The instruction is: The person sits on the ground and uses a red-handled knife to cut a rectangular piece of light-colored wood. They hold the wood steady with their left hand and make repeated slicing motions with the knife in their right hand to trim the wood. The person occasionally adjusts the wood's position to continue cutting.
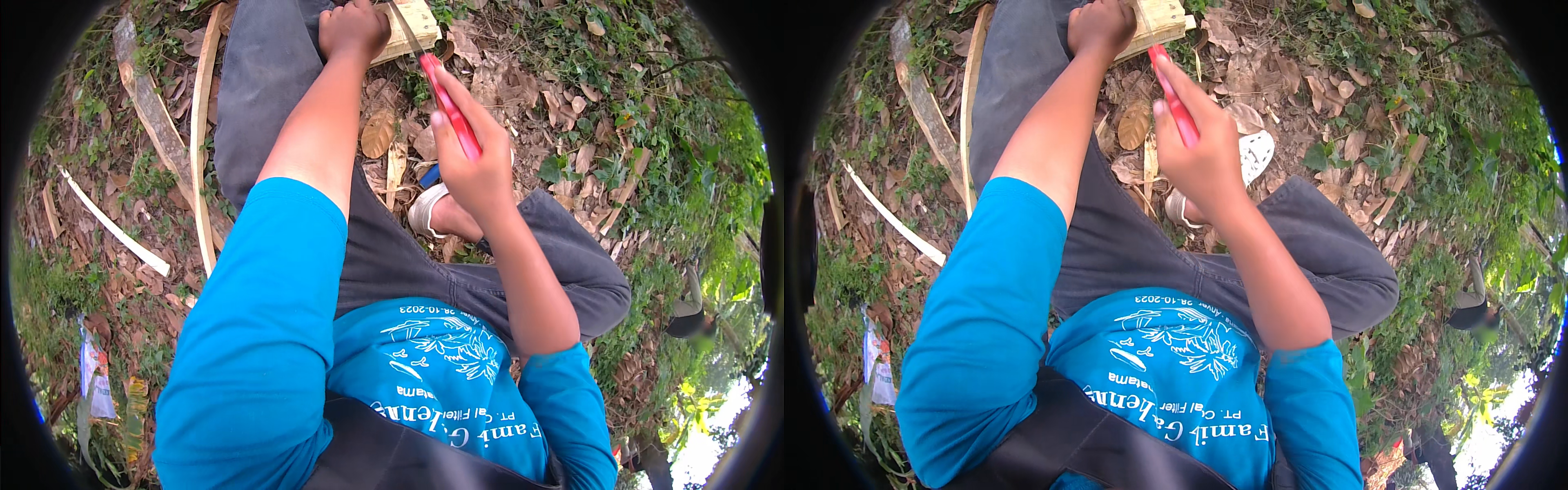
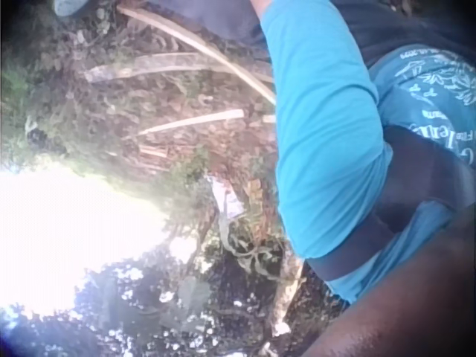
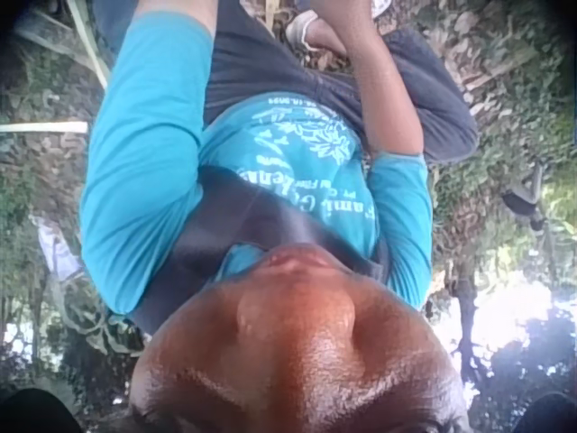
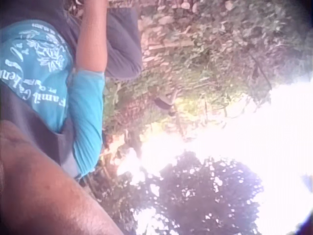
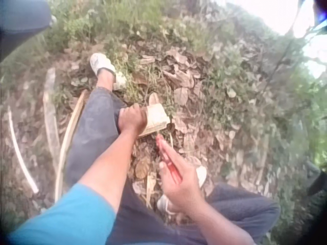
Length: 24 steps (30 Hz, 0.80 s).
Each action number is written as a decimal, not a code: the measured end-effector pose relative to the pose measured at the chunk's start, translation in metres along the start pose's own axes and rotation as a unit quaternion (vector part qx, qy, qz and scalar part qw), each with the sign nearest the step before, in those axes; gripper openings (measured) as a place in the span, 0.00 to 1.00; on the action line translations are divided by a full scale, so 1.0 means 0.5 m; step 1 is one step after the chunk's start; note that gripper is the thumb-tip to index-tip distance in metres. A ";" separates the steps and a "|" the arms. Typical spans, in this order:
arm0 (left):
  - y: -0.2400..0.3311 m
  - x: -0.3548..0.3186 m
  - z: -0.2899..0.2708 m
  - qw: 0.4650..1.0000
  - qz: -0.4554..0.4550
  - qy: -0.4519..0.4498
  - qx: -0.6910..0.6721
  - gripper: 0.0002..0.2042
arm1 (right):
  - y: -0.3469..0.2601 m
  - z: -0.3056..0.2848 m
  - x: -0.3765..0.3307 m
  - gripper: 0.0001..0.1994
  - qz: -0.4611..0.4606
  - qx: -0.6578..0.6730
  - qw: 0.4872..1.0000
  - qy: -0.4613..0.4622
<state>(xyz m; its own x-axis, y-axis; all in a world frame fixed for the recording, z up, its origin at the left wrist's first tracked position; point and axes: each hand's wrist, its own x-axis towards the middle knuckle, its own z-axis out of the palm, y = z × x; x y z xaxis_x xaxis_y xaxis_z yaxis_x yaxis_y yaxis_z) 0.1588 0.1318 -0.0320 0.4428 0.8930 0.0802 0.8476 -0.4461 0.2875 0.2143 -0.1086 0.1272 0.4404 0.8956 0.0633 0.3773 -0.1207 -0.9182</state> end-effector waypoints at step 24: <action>0.007 0.009 -0.006 1.000 -0.015 -0.002 -0.022 0.18 | -0.079 -0.098 -0.104 0.23 0.146 0.073 0.986 0.019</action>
<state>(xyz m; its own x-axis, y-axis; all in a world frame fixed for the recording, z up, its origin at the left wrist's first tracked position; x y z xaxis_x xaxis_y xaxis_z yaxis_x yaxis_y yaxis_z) 0.1627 0.1344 -0.0280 0.4191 0.9054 0.0677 0.8463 -0.4166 0.3321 0.2165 -0.1713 0.1792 0.5439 0.8151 -0.1996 0.1110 -0.3056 -0.9457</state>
